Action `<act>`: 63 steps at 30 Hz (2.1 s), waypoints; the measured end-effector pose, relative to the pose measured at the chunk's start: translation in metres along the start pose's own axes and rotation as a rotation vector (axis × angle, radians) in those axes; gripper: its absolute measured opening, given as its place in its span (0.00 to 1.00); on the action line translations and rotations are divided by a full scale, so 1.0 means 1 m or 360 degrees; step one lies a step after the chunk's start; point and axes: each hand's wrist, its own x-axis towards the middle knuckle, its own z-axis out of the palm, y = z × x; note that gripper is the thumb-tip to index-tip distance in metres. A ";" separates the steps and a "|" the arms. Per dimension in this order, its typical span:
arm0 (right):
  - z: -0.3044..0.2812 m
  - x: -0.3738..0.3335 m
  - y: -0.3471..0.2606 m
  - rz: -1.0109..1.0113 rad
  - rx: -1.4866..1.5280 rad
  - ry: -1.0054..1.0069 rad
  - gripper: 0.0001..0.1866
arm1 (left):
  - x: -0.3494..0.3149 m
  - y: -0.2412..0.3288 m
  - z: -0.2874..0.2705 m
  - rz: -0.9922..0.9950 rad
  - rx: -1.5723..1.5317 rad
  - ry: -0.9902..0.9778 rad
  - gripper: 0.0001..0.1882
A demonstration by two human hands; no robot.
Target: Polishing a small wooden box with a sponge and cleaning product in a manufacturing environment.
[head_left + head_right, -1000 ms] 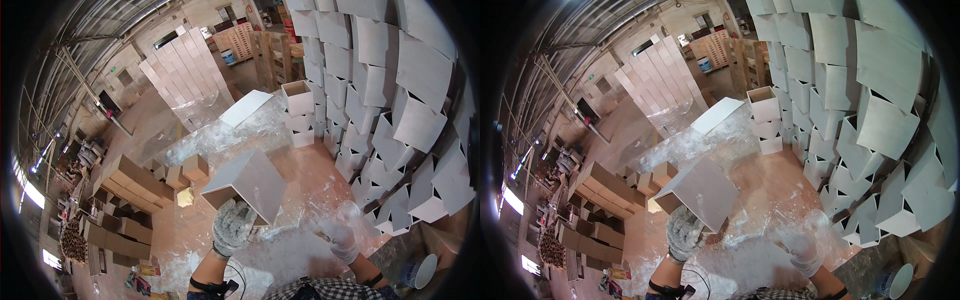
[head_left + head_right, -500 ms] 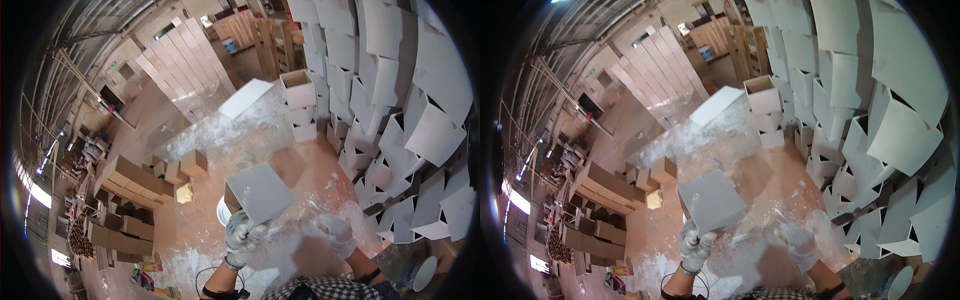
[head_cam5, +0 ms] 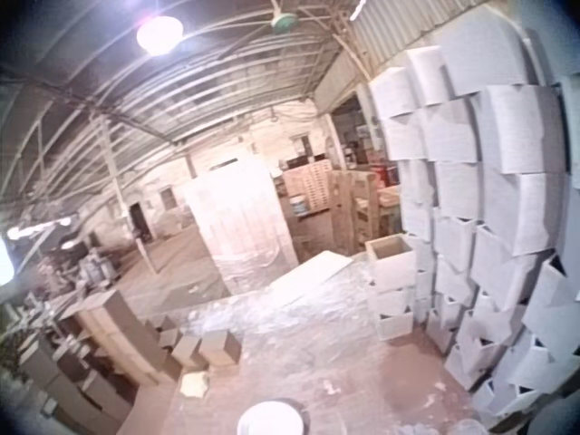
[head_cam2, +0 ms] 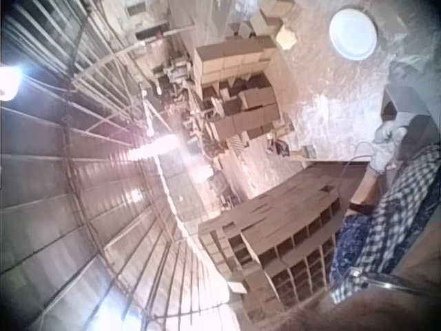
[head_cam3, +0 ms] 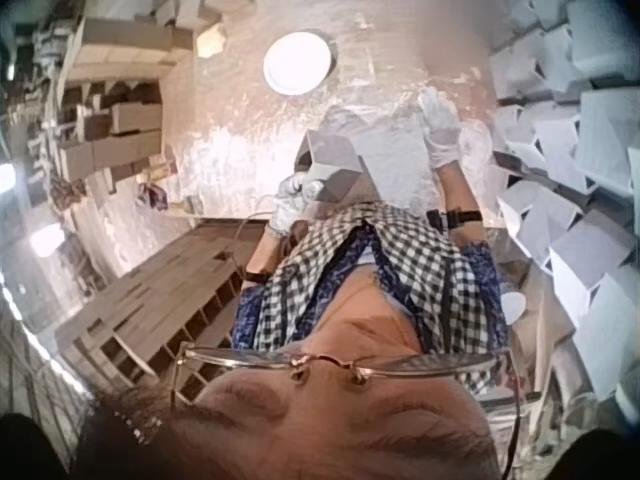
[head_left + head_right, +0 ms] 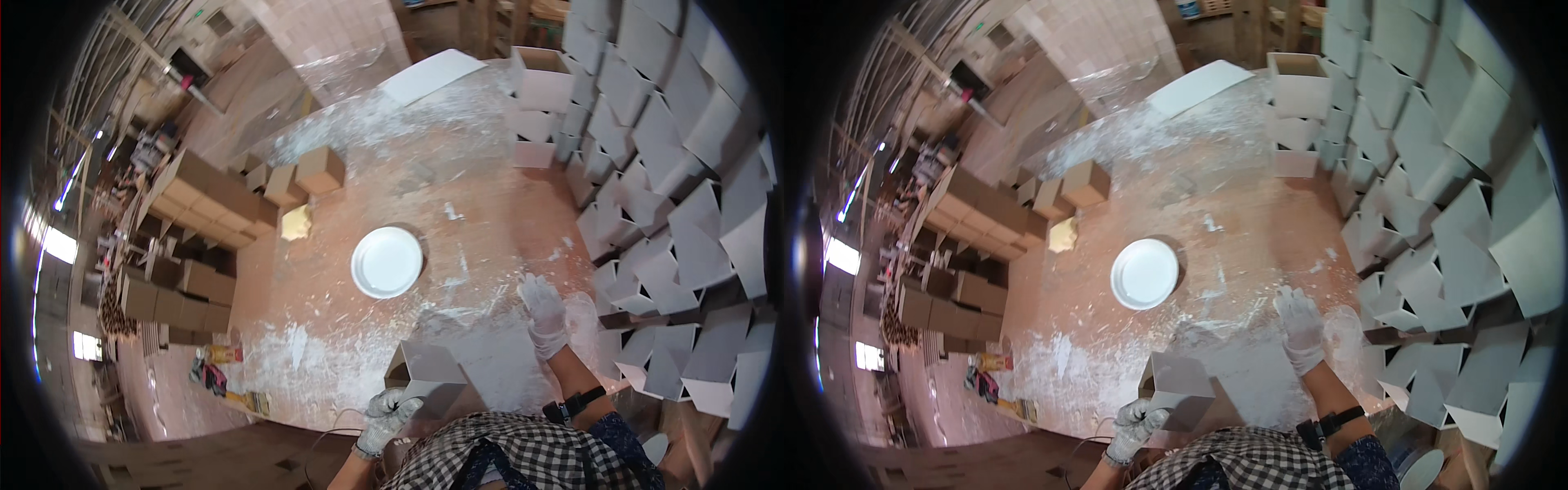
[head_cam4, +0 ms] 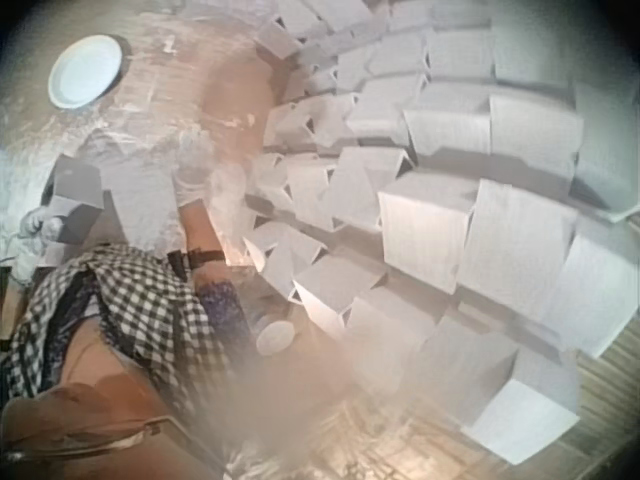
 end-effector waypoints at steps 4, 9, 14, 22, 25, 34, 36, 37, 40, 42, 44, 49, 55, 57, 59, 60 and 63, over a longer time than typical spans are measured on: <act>0.000 -0.012 -0.031 0.0023 0.0138 -0.0473 0.26 | -0.017 -0.005 -0.008 0.0031 -0.0178 0.0076 0.10; -0.010 -0.015 -0.065 0.0006 0.0401 -0.0490 0.27 | -0.043 -0.012 -0.022 -0.0138 -0.0493 0.0182 0.11; 0.020 0.037 -0.108 -0.0174 0.0604 -0.0086 0.29 | -0.072 -0.040 -0.049 -0.0302 -0.0635 0.0379 0.12; 0.150 0.178 -0.243 -0.0852 0.0578 -0.0073 0.26 | -0.038 -0.108 -0.152 -0.0030 -0.0454 0.0324 0.12; 0.222 0.233 -0.306 -0.0887 0.0346 -0.0385 0.20 | -0.020 -0.139 -0.200 0.0049 -0.0291 0.0270 0.12; 0.394 0.345 -0.389 -0.0531 -0.0543 -0.0711 0.40 | -0.026 -0.210 -0.257 -0.0176 -0.0842 0.0054 0.16; 0.416 0.353 -0.383 -0.0475 -0.0349 -0.0467 0.32 | -0.030 -0.224 -0.253 -0.0042 -0.0987 0.0153 0.18; 0.423 0.359 -0.378 -0.0396 -0.0226 -0.0487 0.28 | -0.030 -0.229 -0.249 0.0206 -0.0806 0.0332 0.18; 0.428 0.374 -0.375 -0.0474 -0.0179 -0.0419 0.17 | -0.033 -0.240 -0.250 0.0053 -0.1021 0.0238 0.19; 0.410 0.371 -0.381 -0.0603 -0.0065 -0.0344 0.13 | -0.030 -0.237 -0.254 -0.0261 -0.1559 0.0131 0.26; 0.375 0.357 -0.393 -0.0633 0.0213 -0.0322 0.14 | -0.024 -0.229 -0.260 -0.0309 -0.1990 0.0129 0.30; 0.256 0.260 -0.424 -0.0793 0.1294 -0.1112 0.23 | -0.017 -0.205 -0.263 -0.0608 -0.1495 0.0118 0.26; 0.186 0.209 -0.443 -0.1035 0.1087 -0.1126 0.21 | -0.015 -0.193 -0.255 -0.0170 -0.0293 -0.0238 0.20; 0.170 0.192 -0.447 -0.0955 0.1054 -0.1393 0.21 | -0.016 -0.186 -0.258 -0.0156 -0.0183 -0.0263 0.23; 0.161 0.172 -0.449 -0.0716 0.1206 -0.1497 0.23 | -0.016 -0.179 -0.256 -0.0057 -0.0161 -0.0207 0.24; 0.157 0.163 -0.447 -0.0551 0.1220 -0.1628 0.24 | -0.015 -0.175 -0.251 0.0025 -0.0212 -0.0122 0.24; 0.146 0.142 -0.442 -0.0742 0.1277 -0.1437 0.21 | -0.013 -0.166 -0.232 0.0040 -0.0308 -0.0071 0.25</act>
